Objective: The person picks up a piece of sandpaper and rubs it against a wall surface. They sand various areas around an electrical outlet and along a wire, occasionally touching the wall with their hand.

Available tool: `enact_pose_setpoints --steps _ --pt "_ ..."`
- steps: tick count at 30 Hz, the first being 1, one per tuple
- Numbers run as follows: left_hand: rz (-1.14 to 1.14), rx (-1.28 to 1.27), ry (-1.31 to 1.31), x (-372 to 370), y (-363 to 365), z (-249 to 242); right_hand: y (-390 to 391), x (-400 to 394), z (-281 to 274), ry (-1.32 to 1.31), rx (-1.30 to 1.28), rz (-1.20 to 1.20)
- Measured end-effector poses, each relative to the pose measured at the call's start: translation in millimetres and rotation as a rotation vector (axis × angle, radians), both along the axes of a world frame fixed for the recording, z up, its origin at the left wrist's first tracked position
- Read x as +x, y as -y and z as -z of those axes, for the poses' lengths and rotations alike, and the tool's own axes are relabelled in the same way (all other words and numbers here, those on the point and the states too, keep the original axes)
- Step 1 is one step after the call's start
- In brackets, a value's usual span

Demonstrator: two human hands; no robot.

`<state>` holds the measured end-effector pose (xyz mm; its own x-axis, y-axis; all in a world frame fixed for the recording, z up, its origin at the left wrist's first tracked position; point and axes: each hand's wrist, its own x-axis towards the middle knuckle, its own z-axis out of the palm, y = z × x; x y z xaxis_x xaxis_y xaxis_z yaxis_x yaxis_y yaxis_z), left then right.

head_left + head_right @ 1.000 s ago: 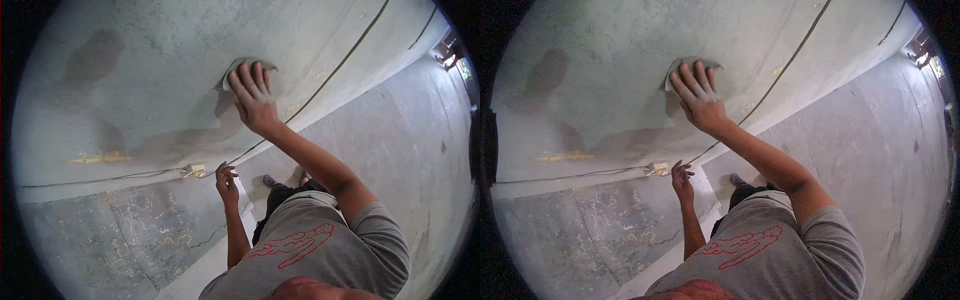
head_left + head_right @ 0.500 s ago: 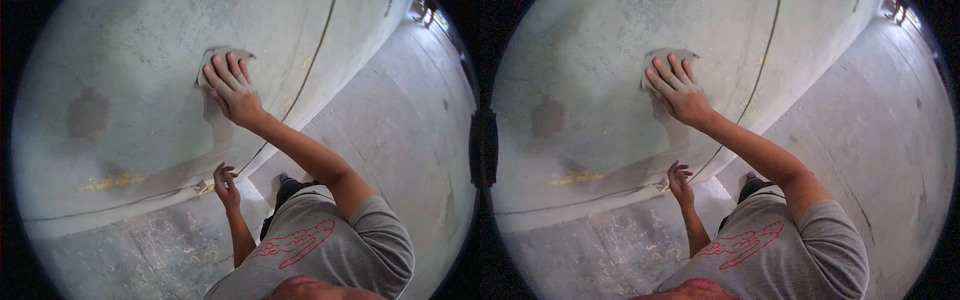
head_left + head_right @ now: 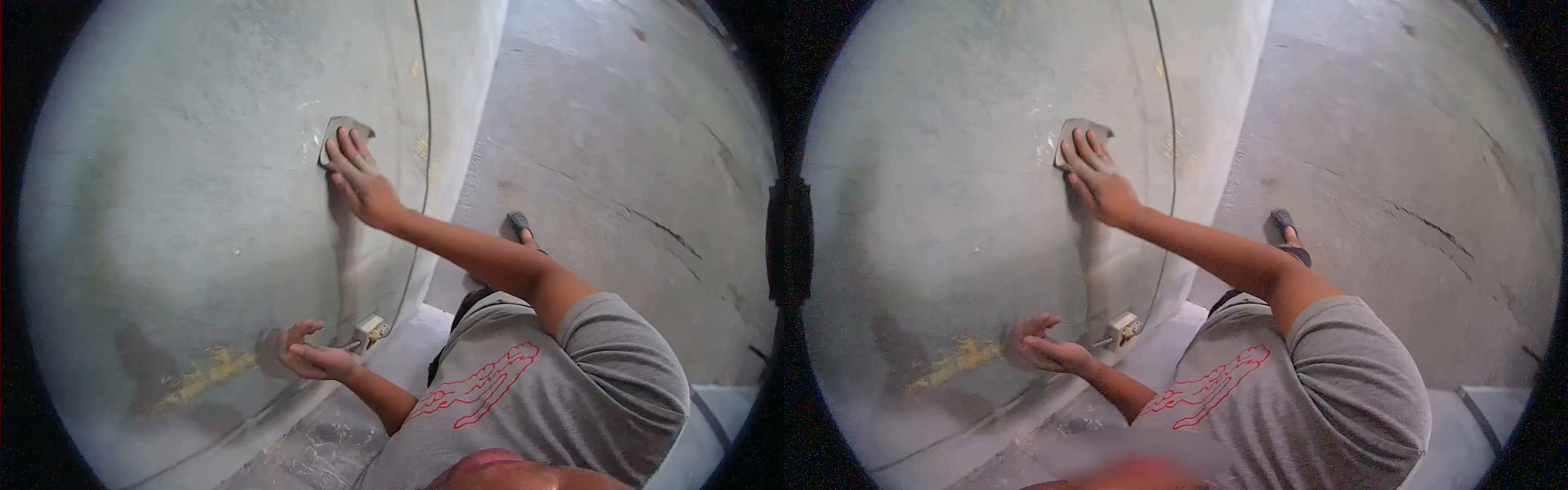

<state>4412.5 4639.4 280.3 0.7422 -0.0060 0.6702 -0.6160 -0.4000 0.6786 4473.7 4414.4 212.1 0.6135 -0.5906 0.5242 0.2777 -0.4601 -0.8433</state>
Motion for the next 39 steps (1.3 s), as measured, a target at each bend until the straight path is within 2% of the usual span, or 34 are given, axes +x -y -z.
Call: enact_pose_setpoints --steps 6,8,10,13,14,16,17,18,20,21,22,23,24,25,26,28,29,30,31,34,36,38,39 --pt "0.166 -0.003 0.119 22 -26 11 -80 -27 60 -0.14 0.097 -0.094" --pt "0.153 -0.034 0.126 21 -24 4 -64 -8 47 -0.046 0.121 -0.027" --pt "0.141 -0.056 0.122 22 -23 -4 -37 10 21 0.065 0.33 0.123" --pt "0.262 -0.076 0.133 23 -22 -4 -22 20 14 0.057 0.305 0.171" --pt "0.255 -0.093 0.111 24 -23 -2 -30 15 19 0.034 0.289 0.169" --pt "0.277 -0.027 0.18 24 -26 6 -57 0 33 0.023 0.348 0.021" --pt "0.325 -0.162 0.128 21 -25 17 -73 -7 40 0.017 0.274 0.07" --pt "0.313 -0.168 0.122 19 -26 20 -76 -18 46 0.007 0.268 0.06" --pt "0.282 0.053 0.247 21 -23 12 -62 -49 50 -0.343 0.641 -0.349" --pt "0.378 -0.11 0.18 21 -18 14 -56 -61 49 -0.237 0.643 -0.23" --pt "0.374 -0.12 0.202 24 -16 11 -45 -74 47 -0.128 0.644 -0.112" --pt "0.398 -0.112 0.219 26 -15 7 -22 -89 40 -0.139 0.683 -0.096" --pt "0.42 -0.104 0.234 28 -14 3 11 -91 83 -0.094 0.557 0.134" --pt "0.47 -0.126 0.229 30 -10 -3 41 -110 67 -0.043 0.744 0.002" --pt "0.463 -0.131 0.245 32 -8 -6 73 -122 71 0.074 0.715 0.055" --pt "0.332 -0.026 0.281 35 -4 -6 113 -144 53 0.129 0.807 0.231" --pt "0.328 -0.009 0.274 36 1 -4 135 -149 64 0.152 0.878 0.29" --pt "0.332 -0.062 0.241 35 7 -2 151 -151 77 0.171 0.954 0.355" --pt "0.337 -0.117 0.208 35 10 2 155 -150 81 0.237 1.086 0.317" --pt "0.337 -0.05 0.336 36 26 -7 173 -138 123 0.091 1.097 0.226" --pt "0.336 -0.091 0.353 34 44 -17 173 -112 141 -0.022 1.081 0.257" --pt "0.339 -0.13 0.354 34 57 -24 184 -75 179 -0.003 0.903 0.228" --pt "0.265 -0.085 0.213 33 59 -28 190 -58 172 -0.042 0.735 0.301"
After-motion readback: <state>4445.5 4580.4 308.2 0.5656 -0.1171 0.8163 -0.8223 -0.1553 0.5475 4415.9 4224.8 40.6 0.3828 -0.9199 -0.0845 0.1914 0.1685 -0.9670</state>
